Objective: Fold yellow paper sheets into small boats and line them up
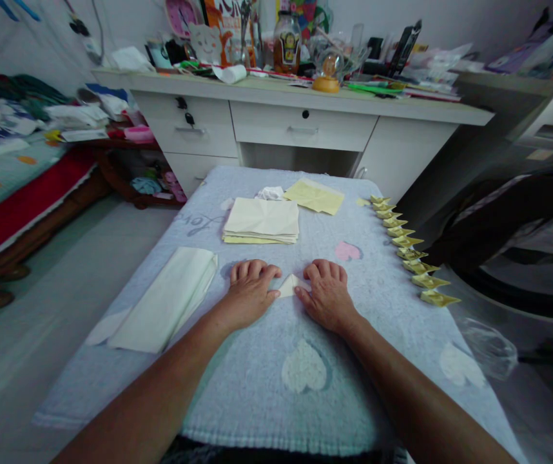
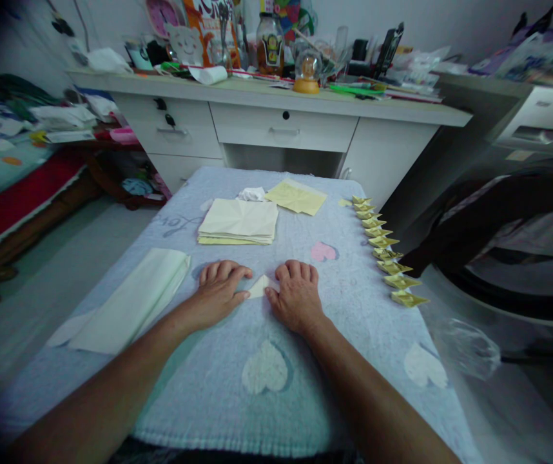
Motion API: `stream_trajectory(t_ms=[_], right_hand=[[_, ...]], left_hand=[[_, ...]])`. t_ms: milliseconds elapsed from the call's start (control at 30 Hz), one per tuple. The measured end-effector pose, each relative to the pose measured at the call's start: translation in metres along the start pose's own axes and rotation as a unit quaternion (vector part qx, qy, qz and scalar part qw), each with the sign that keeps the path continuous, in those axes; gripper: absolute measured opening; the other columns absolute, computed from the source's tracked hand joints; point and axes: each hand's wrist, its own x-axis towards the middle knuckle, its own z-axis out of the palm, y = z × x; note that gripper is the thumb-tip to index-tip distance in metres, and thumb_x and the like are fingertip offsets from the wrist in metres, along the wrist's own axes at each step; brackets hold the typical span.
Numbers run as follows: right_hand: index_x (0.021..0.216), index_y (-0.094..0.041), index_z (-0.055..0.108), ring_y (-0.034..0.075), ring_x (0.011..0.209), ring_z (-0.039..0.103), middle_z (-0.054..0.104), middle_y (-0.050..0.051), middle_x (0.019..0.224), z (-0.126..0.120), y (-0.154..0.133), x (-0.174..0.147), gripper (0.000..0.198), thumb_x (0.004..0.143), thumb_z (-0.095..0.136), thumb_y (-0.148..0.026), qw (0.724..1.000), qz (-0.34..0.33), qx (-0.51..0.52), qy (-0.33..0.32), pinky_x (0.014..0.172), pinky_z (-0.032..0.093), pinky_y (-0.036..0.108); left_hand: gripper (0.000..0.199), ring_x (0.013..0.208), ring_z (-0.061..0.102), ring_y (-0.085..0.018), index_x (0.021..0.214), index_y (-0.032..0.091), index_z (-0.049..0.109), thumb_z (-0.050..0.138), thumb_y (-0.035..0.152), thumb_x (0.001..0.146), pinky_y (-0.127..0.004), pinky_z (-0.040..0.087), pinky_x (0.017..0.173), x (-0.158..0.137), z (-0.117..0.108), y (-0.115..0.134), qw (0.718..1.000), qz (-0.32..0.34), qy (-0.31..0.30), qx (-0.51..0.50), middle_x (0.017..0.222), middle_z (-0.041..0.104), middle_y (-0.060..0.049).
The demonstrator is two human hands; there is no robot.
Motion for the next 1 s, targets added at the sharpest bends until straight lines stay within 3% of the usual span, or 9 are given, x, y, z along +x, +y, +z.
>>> stream_trajectory(t_ms=[100, 167, 267, 333, 467, 1000], right_hand=[[0.101, -0.019, 0.055, 0.027, 0.102, 0.043, 0.052, 0.01, 0.111, 0.0, 0.0, 0.001, 0.03, 0.087, 0.053, -0.046, 1.0, 0.001, -0.001, -0.003, 0.091, 0.031, 0.044], [0.102, -0.019, 0.055, 0.027, 0.103, 0.043, 0.052, 0.01, 0.111, -0.001, 0.0, 0.001, 0.031, 0.087, 0.052, -0.047, 1.0, -0.001, -0.001, -0.003, 0.092, 0.031, 0.044], [0.104, -0.02, 0.055, 0.027, 0.103, 0.043, 0.052, 0.01, 0.111, -0.001, 0.001, 0.0, 0.033, 0.088, 0.052, -0.048, 1.0, 0.0, -0.001, -0.003, 0.092, 0.031, 0.044], [0.105, -0.021, 0.055, 0.027, 0.102, 0.043, 0.052, 0.01, 0.111, -0.001, 0.001, 0.0, 0.032, 0.088, 0.052, -0.048, 1.0, 0.001, -0.001, -0.003, 0.092, 0.031, 0.044], [0.106, -0.022, 0.055, 0.027, 0.103, 0.043, 0.053, 0.01, 0.112, 0.001, 0.001, 0.0, 0.031, 0.087, 0.053, -0.046, 1.0, 0.005, 0.004, 0.002, 0.092, 0.031, 0.043], [0.109, -0.027, 0.056, 0.026, 0.109, 0.044, 0.053, 0.008, 0.117, 0.001, 0.013, -0.001, 0.022, 0.087, 0.053, -0.023, 0.999, 0.018, 0.036, -0.021, 0.093, 0.032, 0.042]], left_hand=[[0.022, 0.105, 0.043, -0.025, 0.106, 0.025, 0.054, 0.054, 0.027, 0.084, -0.042, 0.031, 0.093, 0.003, -0.002, -0.001, 0.999, -0.002, 0.001, -0.032, 0.108, 0.052, -0.004], [0.014, 0.102, 0.045, -0.025, 0.098, 0.023, 0.056, 0.051, 0.03, 0.087, -0.042, 0.032, 0.091, 0.006, -0.001, 0.001, 0.998, -0.021, 0.044, -0.046, 0.103, 0.054, -0.004], [0.023, 0.103, 0.046, -0.025, 0.103, 0.022, 0.056, 0.058, 0.036, 0.085, -0.042, 0.034, 0.092, 0.011, 0.003, 0.008, 0.994, 0.017, 0.087, -0.067, 0.105, 0.055, -0.005], [0.032, 0.106, 0.045, -0.025, 0.113, 0.025, 0.057, 0.062, 0.033, 0.083, -0.041, 0.035, 0.093, 0.014, 0.006, 0.012, 0.991, 0.067, 0.079, -0.086, 0.11, 0.054, -0.005], [0.02, 0.105, 0.047, -0.022, 0.103, 0.028, 0.067, 0.061, 0.025, 0.085, -0.038, 0.036, 0.094, 0.017, 0.008, 0.012, 0.985, 0.126, 0.036, -0.108, 0.108, 0.056, -0.003], [0.025, 0.108, 0.049, -0.022, 0.104, 0.031, 0.071, 0.059, 0.021, 0.084, -0.039, 0.037, 0.098, 0.018, 0.006, 0.009, 0.986, 0.12, -0.006, -0.114, 0.108, 0.06, -0.003]])
